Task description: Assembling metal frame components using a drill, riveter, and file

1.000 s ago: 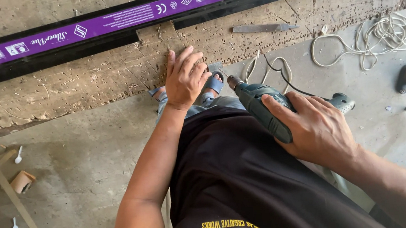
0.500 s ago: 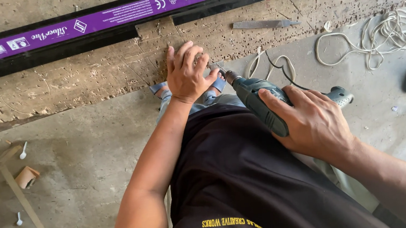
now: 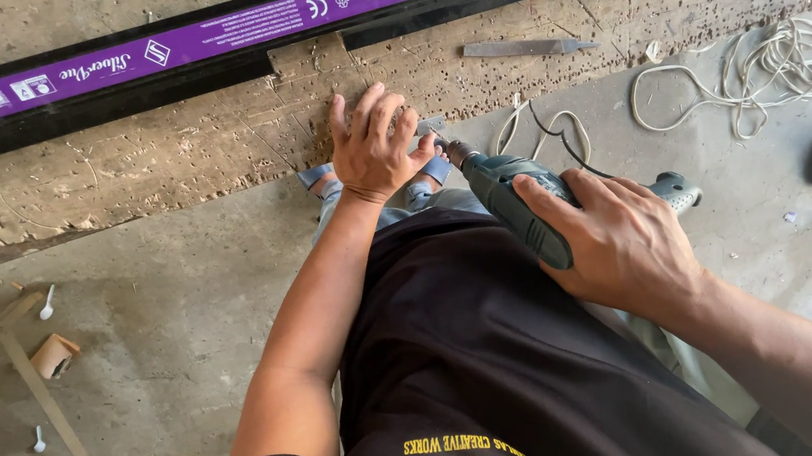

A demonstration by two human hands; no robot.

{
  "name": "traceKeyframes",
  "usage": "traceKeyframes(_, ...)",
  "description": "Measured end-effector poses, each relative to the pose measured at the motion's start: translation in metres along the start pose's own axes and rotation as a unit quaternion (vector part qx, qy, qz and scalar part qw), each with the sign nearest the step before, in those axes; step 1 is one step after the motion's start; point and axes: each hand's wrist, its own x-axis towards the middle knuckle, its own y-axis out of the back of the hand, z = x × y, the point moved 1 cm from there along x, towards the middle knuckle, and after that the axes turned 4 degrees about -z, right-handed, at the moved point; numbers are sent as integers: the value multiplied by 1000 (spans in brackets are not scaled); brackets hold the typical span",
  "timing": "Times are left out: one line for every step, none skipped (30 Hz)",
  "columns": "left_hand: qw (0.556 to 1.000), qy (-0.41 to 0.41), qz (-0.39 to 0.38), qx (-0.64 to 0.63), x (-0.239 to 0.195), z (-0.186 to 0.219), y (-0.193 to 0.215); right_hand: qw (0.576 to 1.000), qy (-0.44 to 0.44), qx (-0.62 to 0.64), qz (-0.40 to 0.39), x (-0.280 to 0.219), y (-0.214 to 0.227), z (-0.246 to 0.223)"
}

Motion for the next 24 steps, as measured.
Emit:
traceKeyframes(1000, 0, 4, -1, 0, 1, 1, 1000, -4, -1, -9, -1, -1, 0)
traceKeyframes(1000, 0, 7, -3, 0, 1, 1, 1000, -9, -2, -17, -1, -2, 0)
traceKeyframes(1000, 0, 9, -4, -2, 2, -1, 1000, -10, -3, -17, -2, -1, 1)
traceKeyframes(1000, 1, -8, 3, -3, 2, -3, 1000, -6, -9, -9, -3, -1, 1)
traceKeyframes(1000, 2, -26, 12, -6, 0, -3, 1000, 0, -13, -2, -2, -1, -1)
traceKeyframes(1000, 1, -26, 13, -6, 1, -3, 1000, 1, -12, -1, -2, 0, -2)
traceKeyframes(1000, 1, -21, 8, -7, 0, -4, 1000, 3, -15, 12, -2, 1, -3)
traceKeyframes(1000, 1, -16, 3, -7, 0, -5, 1000, 6, -18, 24, -2, 2, -4)
traceKeyframes(1000, 2, -16, 3, -7, -1, -5, 1000, 6, -18, 24, -1, 3, -5)
traceKeyframes(1000, 2, -18, 2, -7, -1, -6, 1000, 4, -10, 15, 0, 3, -6)
traceKeyframes(1000, 2, -21, 0, -8, -1, -6, 1000, 0, -3, 4, -1, 3, -7)
traceKeyframes(1000, 2, -21, -1, -10, 0, -6, 1000, -1, -3, 3, -1, 2, -8)
traceKeyframes(1000, 6, -19, 0, -10, 0, -7, 1000, -3, -9, 6, -1, 1, -8)
traceKeyframes(1000, 10, -17, 0, -10, 0, -8, 1000, -5, -14, 9, 0, 1, -9)
traceKeyframes(1000, 10, -17, 0, -9, -1, -8, 1000, -5, -14, 9, 0, 1, -9)
traceKeyframes(1000, 10, -17, 0, -9, -1, -7, 1000, -2, -15, 9, 1, 1, -9)
traceKeyframes(1000, 10, -17, -1, -9, -1, -7, 1000, 1, -15, 8, 1, 1, -10)
traceKeyframes(1000, 11, -16, -1, -9, -1, -7, 1000, 1, -16, 7, 2, 2, -10)
traceKeyframes(1000, 11, -18, -3, -9, -1, -7, 1000, 0, -10, 4, 2, 2, -11)
traceKeyframes(1000, 11, -21, -4, -9, -1, -6, 1000, -2, -5, 1, 2, 3, -11)
traceKeyframes(1000, 10, -21, -5, -9, -2, -5, 1000, -2, -5, 1, 3, 3, -13)
traceKeyframes(1000, 13, -18, -6, -8, -2, -5, 1000, -3, -10, -1, 4, 4, -14)
traceKeyframes(1000, 16, -14, -8, -7, -1, -5, 1000, -4, -17, -3, 5, 5, -14)
traceKeyframes(1000, 16, -13, -9, -6, 0, -5, 1000, -5, -18, -3, 5, 5, -14)
